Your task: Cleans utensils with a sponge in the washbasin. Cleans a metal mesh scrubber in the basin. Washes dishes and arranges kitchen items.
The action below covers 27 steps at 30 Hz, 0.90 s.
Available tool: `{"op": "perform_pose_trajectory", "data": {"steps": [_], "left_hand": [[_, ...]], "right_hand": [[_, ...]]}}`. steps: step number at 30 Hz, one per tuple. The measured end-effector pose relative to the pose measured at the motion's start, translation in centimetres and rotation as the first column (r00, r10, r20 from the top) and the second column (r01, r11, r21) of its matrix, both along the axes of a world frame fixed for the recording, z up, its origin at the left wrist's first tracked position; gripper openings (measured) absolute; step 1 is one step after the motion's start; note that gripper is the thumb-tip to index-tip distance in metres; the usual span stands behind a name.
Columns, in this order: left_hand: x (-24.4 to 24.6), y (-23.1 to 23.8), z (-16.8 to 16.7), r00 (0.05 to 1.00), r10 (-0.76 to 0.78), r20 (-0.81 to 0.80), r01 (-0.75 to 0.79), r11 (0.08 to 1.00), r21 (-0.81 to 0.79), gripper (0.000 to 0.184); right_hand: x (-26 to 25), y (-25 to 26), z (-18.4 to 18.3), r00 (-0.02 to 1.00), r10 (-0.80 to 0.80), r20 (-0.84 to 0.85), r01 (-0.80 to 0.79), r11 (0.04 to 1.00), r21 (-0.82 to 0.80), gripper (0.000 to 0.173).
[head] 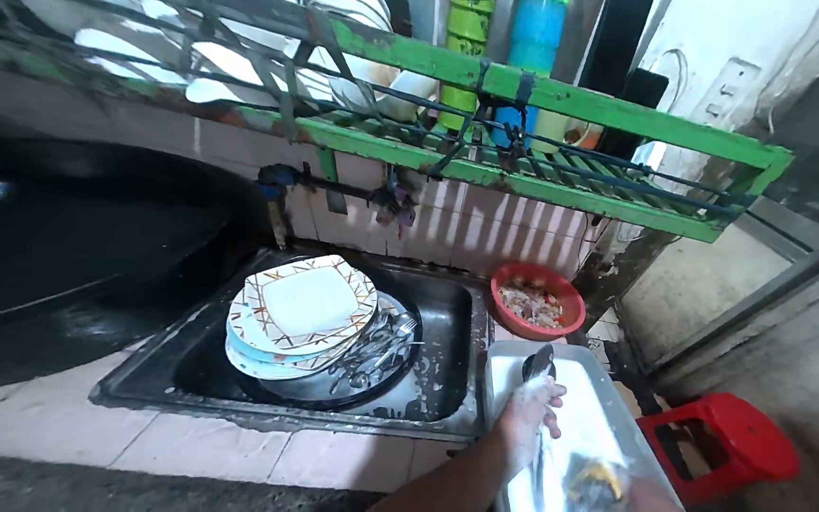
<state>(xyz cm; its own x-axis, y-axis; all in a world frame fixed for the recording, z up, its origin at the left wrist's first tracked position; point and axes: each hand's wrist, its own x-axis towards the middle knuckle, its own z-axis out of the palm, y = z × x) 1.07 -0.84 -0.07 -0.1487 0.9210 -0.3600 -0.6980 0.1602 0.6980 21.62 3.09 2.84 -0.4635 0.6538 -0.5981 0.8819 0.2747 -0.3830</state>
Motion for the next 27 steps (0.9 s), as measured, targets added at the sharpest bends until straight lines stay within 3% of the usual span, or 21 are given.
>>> {"op": "perform_pose_trajectory", "data": {"steps": [1, 3, 6, 8, 11, 15, 17, 19, 21, 25, 27], "left_hand": [[0.0, 0.1, 0.0, 0.999, -0.04, -0.005, 0.04, 0.999, -0.026, 0.031], [0.5, 0.0, 0.2, 0.986, -0.164, 0.007, 0.164, 0.985, -0.046, 0.029], [1.6, -0.8, 1.0, 0.923, -0.381, -0.051, 0.376, 0.923, -0.084, 0.027], [1.7, -1.2, 1.2, 0.865, -0.494, -0.09, 0.488, 0.869, -0.077, 0.024], [1.5, -1.0, 1.1, 0.895, -0.439, -0.083, 0.433, 0.898, -0.073, 0.024], [1.1, -0.8, 0.5, 0.944, -0.282, -0.169, 0.268, 0.958, -0.104, 0.013], [1.0, -1.0, 0.6, 0.91, -0.296, -0.291, 0.266, 0.954, -0.138, 0.015], [1.2, -1.2, 1.1, 0.842, -0.341, -0.417, 0.268, 0.937, -0.226, 0.015], [1.4, -1.1, 1.5, 0.77, -0.41, -0.489, 0.288, 0.907, -0.307, 0.02], [1.8, -1.1, 1.6, 0.708, -0.392, -0.587, 0.257, 0.918, -0.303, 0.031], [1.6, -1.5, 2.0, 0.57, -0.387, -0.725, 0.282, 0.921, -0.269, 0.029]], "right_hand": [[0.4, 0.6, 0.9, 0.987, -0.128, -0.102, 0.136, 0.987, 0.08, 0.064], [0.5, 1.7, 2.6, 0.859, -0.309, -0.407, 0.381, 0.919, 0.106, 0.067], [-1.8, 2.1, 4.6, 0.778, -0.284, -0.56, 0.396, 0.914, 0.088, 0.073], [-3.2, 1.8, 5.2, 0.794, -0.286, -0.536, 0.427, 0.89, 0.159, 0.056], [-2.7, 3.0, 3.2, 0.697, -0.354, -0.623, 0.574, 0.797, 0.19, 0.046], [-2.8, 1.7, 1.9, 0.553, -0.431, -0.713, 0.638, 0.769, 0.031, 0.061], [-3.5, 1.0, 1.6, 0.584, -0.373, -0.721, 0.569, 0.821, 0.036, 0.059], [-4.0, 1.2, 1.7, 0.744, -0.306, -0.594, 0.459, 0.88, 0.123, 0.051], [-4.2, 1.9, 1.8, 0.817, -0.29, -0.499, 0.413, 0.897, 0.156, 0.049], [-4.3, 3.0, -0.6, 0.707, -0.358, -0.61, 0.566, 0.804, 0.183, 0.055], [-4.5, 2.0, -1.2, 0.727, -0.304, -0.616, 0.501, 0.848, 0.172, 0.056]]}}
